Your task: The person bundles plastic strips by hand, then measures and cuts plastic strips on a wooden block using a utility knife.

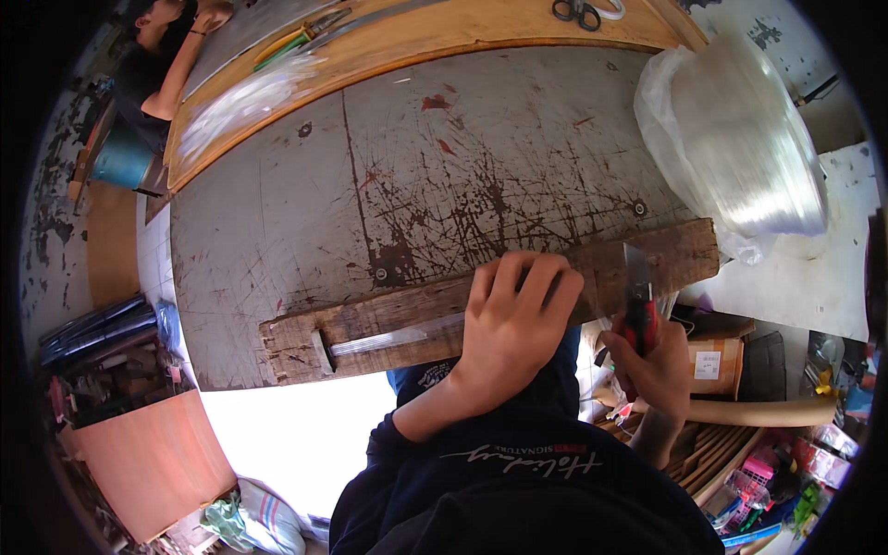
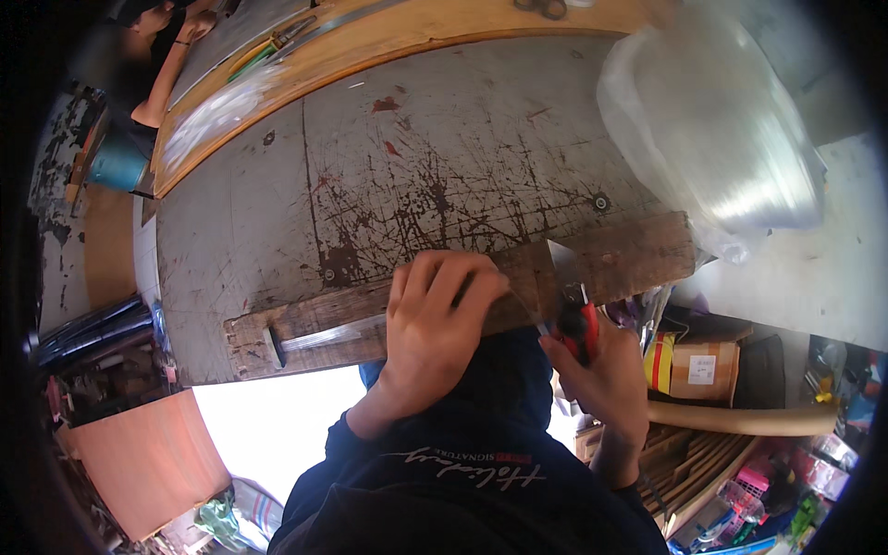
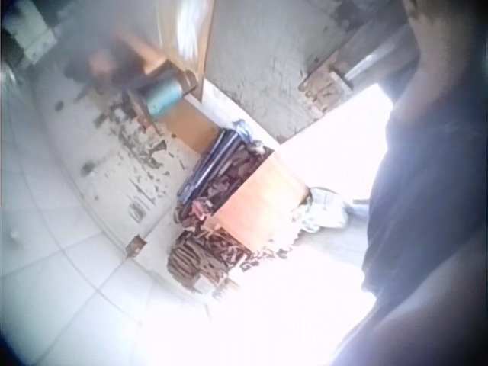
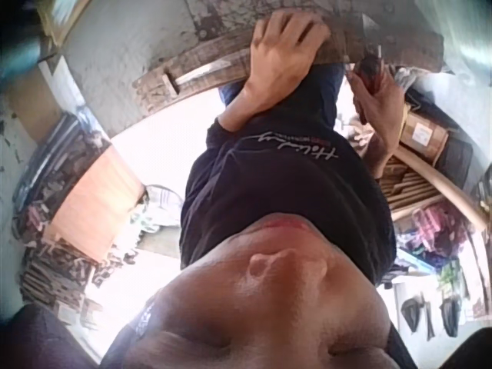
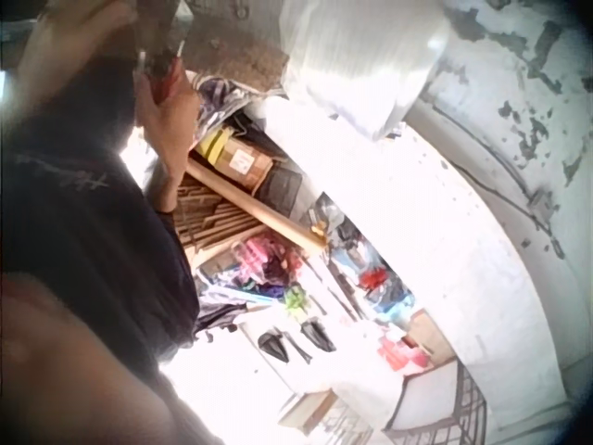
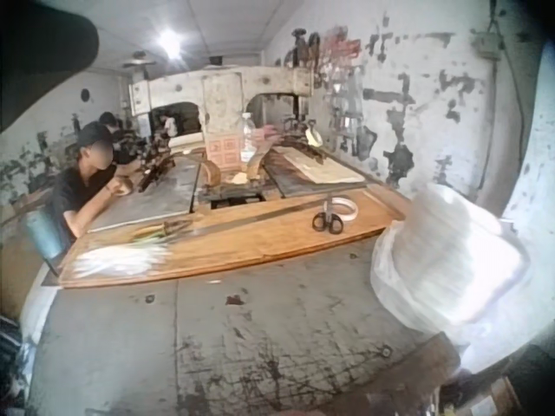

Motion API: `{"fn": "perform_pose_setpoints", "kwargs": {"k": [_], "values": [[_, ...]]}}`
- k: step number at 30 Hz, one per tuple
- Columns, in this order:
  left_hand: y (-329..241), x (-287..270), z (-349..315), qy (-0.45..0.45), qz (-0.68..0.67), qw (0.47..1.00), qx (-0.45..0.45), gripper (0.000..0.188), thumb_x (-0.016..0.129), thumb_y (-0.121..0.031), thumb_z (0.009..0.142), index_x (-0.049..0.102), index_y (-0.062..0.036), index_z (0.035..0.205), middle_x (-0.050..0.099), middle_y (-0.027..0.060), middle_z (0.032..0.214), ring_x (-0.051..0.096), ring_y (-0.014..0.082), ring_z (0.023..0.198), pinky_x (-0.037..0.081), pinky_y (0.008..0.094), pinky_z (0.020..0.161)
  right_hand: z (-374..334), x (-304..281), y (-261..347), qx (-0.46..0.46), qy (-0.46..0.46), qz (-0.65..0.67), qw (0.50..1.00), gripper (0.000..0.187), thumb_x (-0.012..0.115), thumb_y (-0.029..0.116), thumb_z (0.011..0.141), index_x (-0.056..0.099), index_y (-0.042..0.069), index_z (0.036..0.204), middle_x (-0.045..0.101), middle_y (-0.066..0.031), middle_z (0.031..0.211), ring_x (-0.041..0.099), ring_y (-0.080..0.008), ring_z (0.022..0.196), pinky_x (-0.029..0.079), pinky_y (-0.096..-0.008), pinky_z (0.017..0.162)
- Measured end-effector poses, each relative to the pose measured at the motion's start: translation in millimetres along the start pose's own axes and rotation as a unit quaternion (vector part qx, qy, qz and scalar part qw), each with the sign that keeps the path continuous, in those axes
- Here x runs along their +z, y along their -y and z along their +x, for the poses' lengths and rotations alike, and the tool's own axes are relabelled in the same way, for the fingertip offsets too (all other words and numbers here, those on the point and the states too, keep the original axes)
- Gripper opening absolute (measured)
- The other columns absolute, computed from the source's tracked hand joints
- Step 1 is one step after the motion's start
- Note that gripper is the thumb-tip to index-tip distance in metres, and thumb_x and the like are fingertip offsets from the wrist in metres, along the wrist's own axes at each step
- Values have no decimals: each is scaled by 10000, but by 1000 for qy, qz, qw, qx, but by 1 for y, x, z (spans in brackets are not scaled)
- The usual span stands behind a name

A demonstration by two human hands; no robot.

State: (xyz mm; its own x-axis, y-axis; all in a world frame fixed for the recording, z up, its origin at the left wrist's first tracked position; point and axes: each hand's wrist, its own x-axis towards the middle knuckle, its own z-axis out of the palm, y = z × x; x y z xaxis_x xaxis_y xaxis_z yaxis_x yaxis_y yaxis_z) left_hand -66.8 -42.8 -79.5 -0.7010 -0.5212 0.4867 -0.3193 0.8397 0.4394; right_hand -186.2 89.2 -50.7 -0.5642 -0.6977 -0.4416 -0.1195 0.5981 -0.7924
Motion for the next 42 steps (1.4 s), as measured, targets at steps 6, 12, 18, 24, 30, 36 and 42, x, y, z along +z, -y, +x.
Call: {"fn": "perform_pose_setpoints", "kwargs": {"k": [6, 12, 18, 24, 30, 36, 42], "values": [[7, -13, 24, -116, 92, 988, -47, 225, 584, 38, 606, 597, -77, 799, 537, 5, 800, 487, 164, 677, 403, 276, 564, -12, -17, -7, 3, 32, 139, 990, 113, 628, 39, 749, 520, 7, 745, 476, 8, 479, 420, -34, 370, 292, -176, 346], [-2, -6, 43, -184, 68, 981, -16, 164, 561, -46, 631, 556, -71, 794, 470, 20, 763, 496, 134, 638, 418, 243, 471, -7, -8, -8, -21, 35, 133, 990, 121, 640, 49, 751, 526, 10, 748, 481, 12, 491, 418, -29, 380, 292, -174, 348], [3, 8, 35, -64, 8, 998, -14, 325, 576, -1, 651, 573, -53, 972, 532, 103, 933, 558, 207, 763, 477, 271, 548, -6, 0, -8, -23, 42, 83, 995, 138, 661, 72, 741, 532, 24, 743, 491, 16, 507, 443, -30, 427, 326, -188, 402], [5, -36, -6, 30, 113, 991, -62, 231, 579, -151, 778, 565, -32, 975, 535, 147, 968, 563, 239, 805, 454, 314, 610, -4, -5, -12, -37, 52, 24, 998, 137, 655, 90, 746, 536, 21, 752, 503, 8, 519, 462, -39, 441, 348, -203, 423], [39, -60, -16, 73, 239, 956, -152, 113, 587, -112, 755, 628, -76, 854, 573, 56, 804, 557, 203, 765, 383, 333, 738, 3, 4, -10, -29, 71, -14, 997, 157, 653, 126, 740, 550, 16, 783, 523, -17, 520, 490, -69, 435, 379, -217, 439], [45, -40, -4, 90, 203, 969, -110, 94, 589, -101, 745, 634, -86, 827, 554, 45, 763, 555, 211, 787, 408, 361, 759, 2, 7, -8, -26, 79, -30, 996, 159, 647, 137, 740, 556, 17, 790, 538, -28, 537, 528, -75, 466, 386, -224, 449], [47, -42, -1, 87, 101, 983, -128, 78, 589, -108, 747, 623, -69, 806, 546, 64, 774, 553, 234, 778, 441, 366, 703, 3, 5, -16, -52, 58, -45, 996, 171, 653, 144, 732, 555, 14, 783, 534, -32, 538, 526, -91, 462, 388, -241, 452]]}}
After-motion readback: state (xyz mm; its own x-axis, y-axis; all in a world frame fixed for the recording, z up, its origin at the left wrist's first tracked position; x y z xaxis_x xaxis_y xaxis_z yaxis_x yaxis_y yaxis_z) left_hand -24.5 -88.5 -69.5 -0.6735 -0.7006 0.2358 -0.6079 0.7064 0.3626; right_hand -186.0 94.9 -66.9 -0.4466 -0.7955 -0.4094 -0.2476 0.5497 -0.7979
